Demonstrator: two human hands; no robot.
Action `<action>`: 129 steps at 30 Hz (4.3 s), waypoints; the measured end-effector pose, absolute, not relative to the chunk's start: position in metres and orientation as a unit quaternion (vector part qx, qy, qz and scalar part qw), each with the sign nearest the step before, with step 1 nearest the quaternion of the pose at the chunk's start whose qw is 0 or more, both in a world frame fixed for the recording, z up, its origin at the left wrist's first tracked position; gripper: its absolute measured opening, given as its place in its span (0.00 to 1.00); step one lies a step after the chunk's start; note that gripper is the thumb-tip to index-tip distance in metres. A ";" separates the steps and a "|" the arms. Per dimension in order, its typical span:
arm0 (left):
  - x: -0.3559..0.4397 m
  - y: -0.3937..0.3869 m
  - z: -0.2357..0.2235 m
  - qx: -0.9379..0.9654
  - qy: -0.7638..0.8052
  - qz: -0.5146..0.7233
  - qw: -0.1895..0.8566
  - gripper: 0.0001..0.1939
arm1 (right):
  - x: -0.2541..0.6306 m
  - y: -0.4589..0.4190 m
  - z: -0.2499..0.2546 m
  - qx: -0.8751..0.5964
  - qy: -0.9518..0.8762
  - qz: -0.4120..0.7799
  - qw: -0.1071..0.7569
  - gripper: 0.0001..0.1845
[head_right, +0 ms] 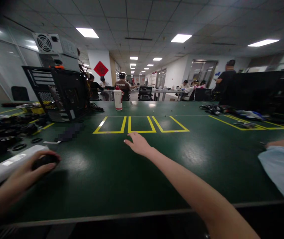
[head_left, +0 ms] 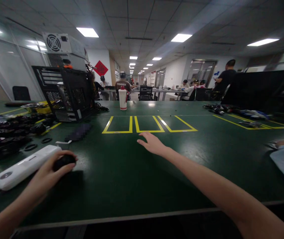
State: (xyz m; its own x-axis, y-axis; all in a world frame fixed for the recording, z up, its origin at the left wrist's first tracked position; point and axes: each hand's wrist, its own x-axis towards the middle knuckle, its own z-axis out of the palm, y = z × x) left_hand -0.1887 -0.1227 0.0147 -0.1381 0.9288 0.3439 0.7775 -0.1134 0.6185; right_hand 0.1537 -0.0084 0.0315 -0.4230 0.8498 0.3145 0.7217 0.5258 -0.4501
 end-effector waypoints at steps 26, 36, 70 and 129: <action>-0.007 0.021 -0.004 0.839 0.457 0.277 0.099 0.37 | 0.154 0.014 0.005 -0.390 -0.645 0.505 0.420 0.16; -0.022 0.022 -0.003 0.838 0.369 0.313 0.252 0.32 | 0.157 0.010 0.002 -0.354 -0.691 0.461 0.430 0.15; -0.021 -0.006 0.001 0.838 0.337 0.371 0.214 0.32 | 0.157 -0.005 0.001 -0.308 -0.676 0.497 0.449 0.15; -0.021 -0.019 0.000 0.848 0.329 0.380 0.166 0.32 | 0.151 -0.023 0.006 -0.380 -0.654 0.483 0.440 0.14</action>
State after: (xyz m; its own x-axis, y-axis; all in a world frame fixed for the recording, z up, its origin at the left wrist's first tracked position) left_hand -0.0209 -0.0189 -0.0003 0.4943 0.6844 0.5360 0.4327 -0.7285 0.5311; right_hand 0.1514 -0.0231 0.0064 -0.3239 0.9227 0.2091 0.0714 0.2442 -0.9671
